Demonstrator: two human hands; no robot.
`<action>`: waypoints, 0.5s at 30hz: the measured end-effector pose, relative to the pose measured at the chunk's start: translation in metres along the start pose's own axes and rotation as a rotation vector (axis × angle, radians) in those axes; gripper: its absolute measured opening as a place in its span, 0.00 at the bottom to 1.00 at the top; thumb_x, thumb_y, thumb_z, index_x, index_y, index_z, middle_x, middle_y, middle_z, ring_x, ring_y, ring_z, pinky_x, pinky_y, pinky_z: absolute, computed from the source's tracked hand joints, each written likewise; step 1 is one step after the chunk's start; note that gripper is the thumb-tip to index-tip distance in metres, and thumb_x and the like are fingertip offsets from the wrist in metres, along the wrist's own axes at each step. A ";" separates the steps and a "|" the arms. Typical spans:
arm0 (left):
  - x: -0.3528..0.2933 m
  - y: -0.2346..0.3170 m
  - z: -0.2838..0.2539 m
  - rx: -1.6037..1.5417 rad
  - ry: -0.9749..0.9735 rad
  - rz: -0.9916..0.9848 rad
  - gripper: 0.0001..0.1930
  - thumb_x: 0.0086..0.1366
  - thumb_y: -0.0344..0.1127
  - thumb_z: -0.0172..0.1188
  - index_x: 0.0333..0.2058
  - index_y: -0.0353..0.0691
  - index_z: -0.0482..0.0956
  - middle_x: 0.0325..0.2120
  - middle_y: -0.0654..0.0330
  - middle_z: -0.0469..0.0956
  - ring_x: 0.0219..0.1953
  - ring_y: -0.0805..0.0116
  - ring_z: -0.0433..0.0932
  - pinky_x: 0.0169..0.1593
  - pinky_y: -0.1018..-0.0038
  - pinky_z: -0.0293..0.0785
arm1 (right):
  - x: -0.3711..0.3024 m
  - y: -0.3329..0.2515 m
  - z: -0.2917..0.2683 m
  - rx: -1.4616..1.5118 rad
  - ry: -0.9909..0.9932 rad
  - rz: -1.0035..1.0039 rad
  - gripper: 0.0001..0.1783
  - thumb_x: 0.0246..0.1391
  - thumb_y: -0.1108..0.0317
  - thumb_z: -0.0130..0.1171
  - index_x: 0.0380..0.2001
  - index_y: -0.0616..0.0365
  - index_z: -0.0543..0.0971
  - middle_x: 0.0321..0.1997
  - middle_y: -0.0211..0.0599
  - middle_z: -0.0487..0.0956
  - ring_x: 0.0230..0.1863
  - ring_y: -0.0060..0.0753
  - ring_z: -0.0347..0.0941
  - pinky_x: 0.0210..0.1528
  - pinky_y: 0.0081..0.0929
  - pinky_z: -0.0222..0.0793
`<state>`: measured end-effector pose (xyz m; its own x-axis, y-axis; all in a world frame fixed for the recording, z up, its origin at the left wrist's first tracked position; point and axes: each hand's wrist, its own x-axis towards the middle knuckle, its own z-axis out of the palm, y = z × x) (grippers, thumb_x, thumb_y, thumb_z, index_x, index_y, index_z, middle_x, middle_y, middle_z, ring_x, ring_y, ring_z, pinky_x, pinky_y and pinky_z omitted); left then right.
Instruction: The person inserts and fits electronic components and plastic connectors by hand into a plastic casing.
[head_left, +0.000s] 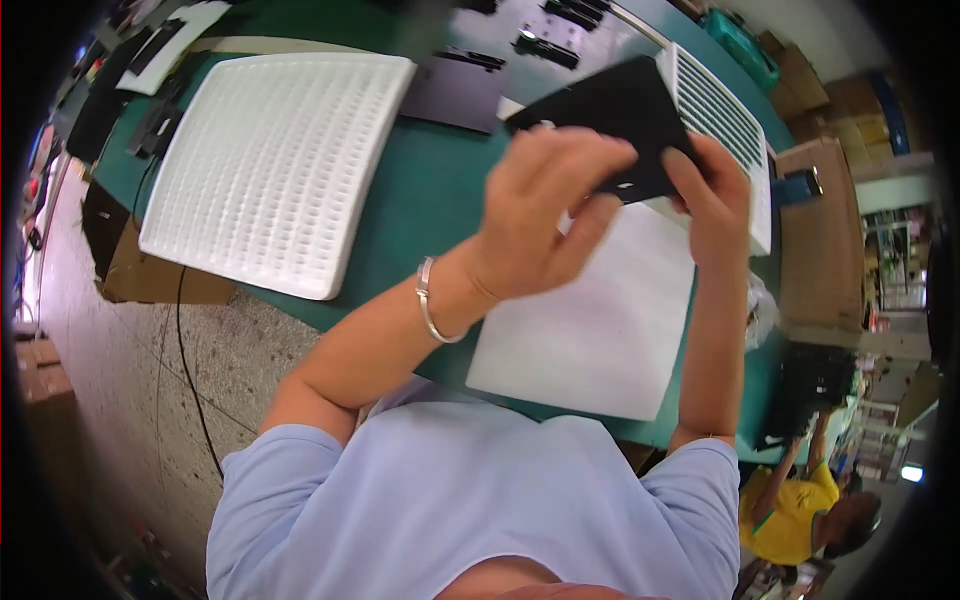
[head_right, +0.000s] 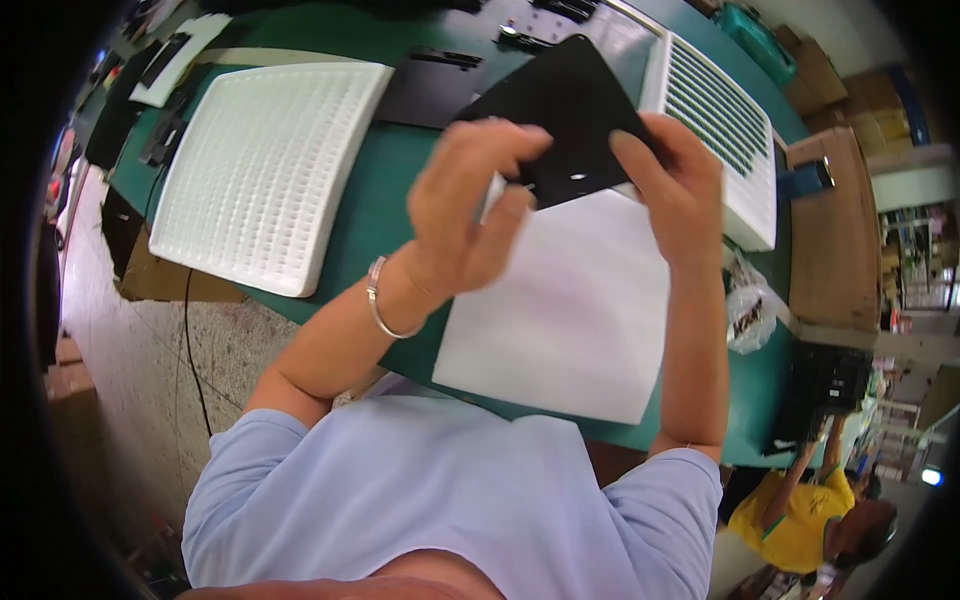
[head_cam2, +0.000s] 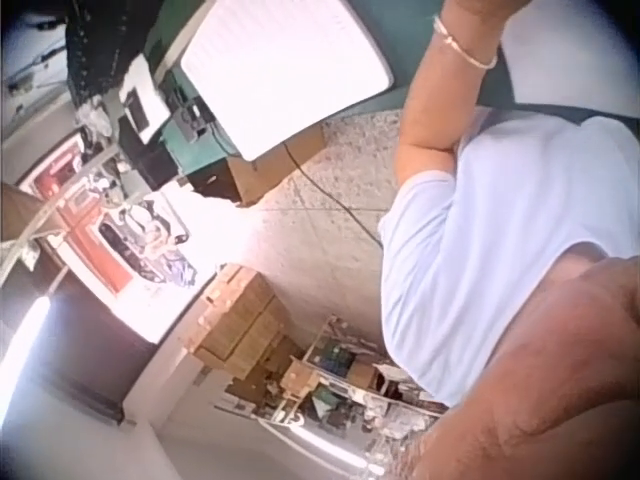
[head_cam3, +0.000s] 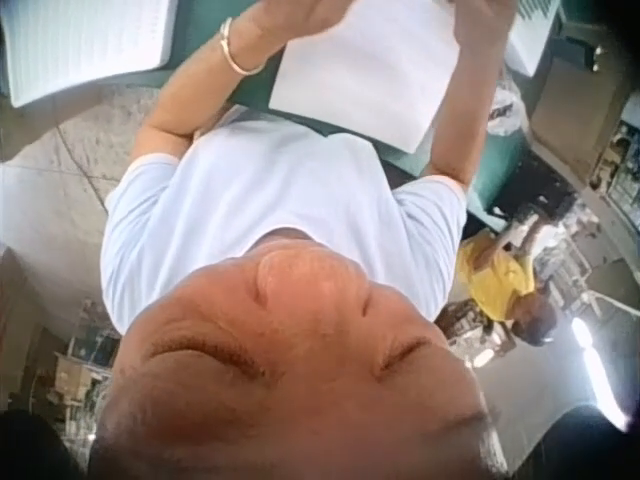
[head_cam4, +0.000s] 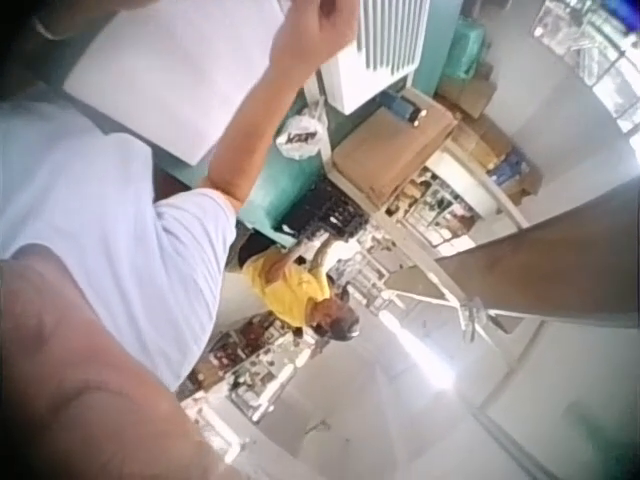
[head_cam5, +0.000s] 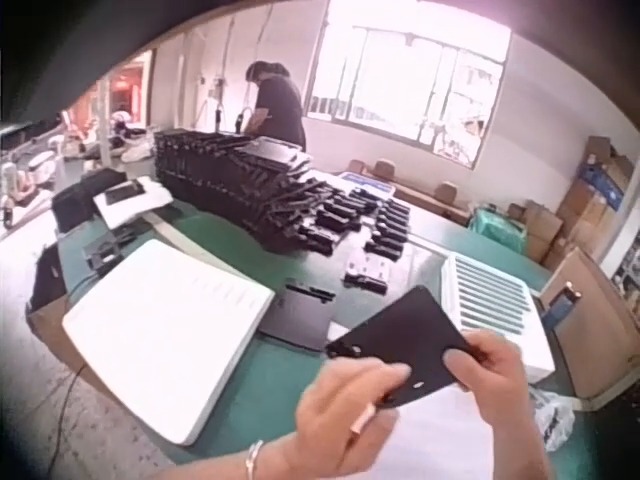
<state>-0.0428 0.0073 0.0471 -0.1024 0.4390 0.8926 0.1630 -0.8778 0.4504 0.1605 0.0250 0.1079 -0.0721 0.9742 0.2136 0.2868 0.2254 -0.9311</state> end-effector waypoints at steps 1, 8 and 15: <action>0.000 -0.005 -0.002 0.016 0.033 -0.005 0.15 0.59 0.27 0.63 0.46 0.33 0.79 0.40 0.50 0.80 0.41 0.51 0.77 0.45 0.63 0.74 | -0.021 0.001 -0.012 -0.226 0.107 -0.195 0.09 0.55 0.76 0.67 0.40 0.62 0.82 0.30 0.25 0.78 0.27 0.15 0.68 0.29 0.16 0.64; -0.009 -0.029 0.014 0.023 -0.224 -0.427 0.05 0.64 0.27 0.61 0.38 0.35 0.82 0.31 0.56 0.81 0.32 0.66 0.78 0.33 0.74 0.73 | -0.165 0.032 -0.003 -0.712 -0.125 -0.483 0.23 0.30 0.77 0.71 0.37 0.52 0.85 0.36 0.30 0.77 0.36 0.37 0.74 0.37 0.33 0.74; -0.043 -0.015 0.028 0.018 -0.755 -0.309 0.09 0.60 0.27 0.66 0.40 0.37 0.82 0.36 0.56 0.82 0.38 0.62 0.79 0.44 0.70 0.74 | -0.190 0.056 0.004 -0.710 -0.012 -0.452 0.21 0.34 0.76 0.71 0.38 0.51 0.84 0.37 0.30 0.78 0.40 0.37 0.74 0.41 0.31 0.75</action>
<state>-0.0136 0.0072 0.0026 0.5428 0.6774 0.4965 0.2524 -0.6954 0.6728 0.1864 -0.1477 0.0140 -0.3337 0.7899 0.5146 0.7601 0.5483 -0.3487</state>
